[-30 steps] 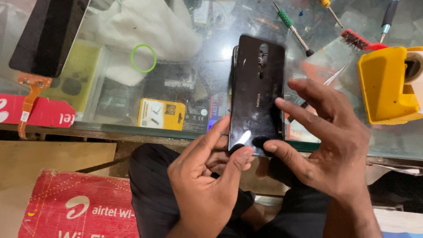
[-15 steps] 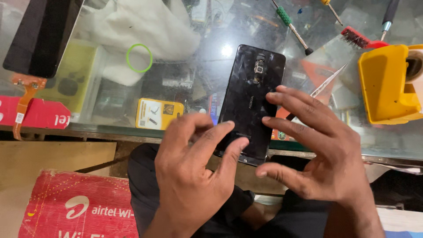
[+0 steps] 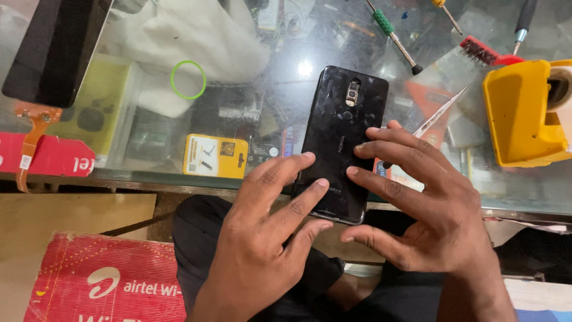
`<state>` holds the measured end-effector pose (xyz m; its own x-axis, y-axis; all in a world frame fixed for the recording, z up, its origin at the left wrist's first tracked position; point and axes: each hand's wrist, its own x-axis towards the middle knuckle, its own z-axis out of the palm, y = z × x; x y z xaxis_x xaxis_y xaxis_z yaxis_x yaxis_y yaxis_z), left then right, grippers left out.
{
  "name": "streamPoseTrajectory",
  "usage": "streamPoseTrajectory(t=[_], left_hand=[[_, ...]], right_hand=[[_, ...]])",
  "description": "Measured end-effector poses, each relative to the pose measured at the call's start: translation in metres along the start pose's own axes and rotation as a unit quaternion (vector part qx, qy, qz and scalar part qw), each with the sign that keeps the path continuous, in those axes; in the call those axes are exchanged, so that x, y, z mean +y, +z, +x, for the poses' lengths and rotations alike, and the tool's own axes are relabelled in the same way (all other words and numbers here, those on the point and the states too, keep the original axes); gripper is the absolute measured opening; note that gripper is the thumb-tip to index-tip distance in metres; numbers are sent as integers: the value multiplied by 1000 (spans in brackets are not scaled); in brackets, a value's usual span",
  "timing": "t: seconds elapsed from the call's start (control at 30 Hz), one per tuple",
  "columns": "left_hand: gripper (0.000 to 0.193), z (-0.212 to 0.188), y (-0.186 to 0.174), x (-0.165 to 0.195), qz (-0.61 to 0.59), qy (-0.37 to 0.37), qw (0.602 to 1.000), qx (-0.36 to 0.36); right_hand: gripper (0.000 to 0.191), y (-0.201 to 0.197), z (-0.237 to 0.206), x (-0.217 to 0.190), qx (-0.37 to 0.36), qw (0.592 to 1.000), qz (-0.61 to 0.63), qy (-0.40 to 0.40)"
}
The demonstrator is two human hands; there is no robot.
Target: The person applies adhesive tape to the camera area of a disassembled smartphone, then aligns and snaps the back cover into place. They press the edges to secure the cover, use tweezers to clean the seam, and finally wrap a green rubber band around the device to hold it together.
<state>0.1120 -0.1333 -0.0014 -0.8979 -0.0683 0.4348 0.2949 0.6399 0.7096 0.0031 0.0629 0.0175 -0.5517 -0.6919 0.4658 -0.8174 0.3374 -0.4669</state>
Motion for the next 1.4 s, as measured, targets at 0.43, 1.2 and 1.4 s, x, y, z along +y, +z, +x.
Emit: streamPoseTrajectory(t=[0.43, 1.2, 1.4], left_hand=[[41, 0, 19, 5, 71, 48, 995, 48], [38, 56, 6, -19, 79, 32, 996, -21], [40, 55, 6, -20, 99, 41, 994, -23]], right_hand=[[46, -1, -1, 1, 13, 1000, 27, -7], [47, 3, -2, 4, -12, 999, 20, 24], [50, 4, 0, 3, -16, 1000, 10, 19]])
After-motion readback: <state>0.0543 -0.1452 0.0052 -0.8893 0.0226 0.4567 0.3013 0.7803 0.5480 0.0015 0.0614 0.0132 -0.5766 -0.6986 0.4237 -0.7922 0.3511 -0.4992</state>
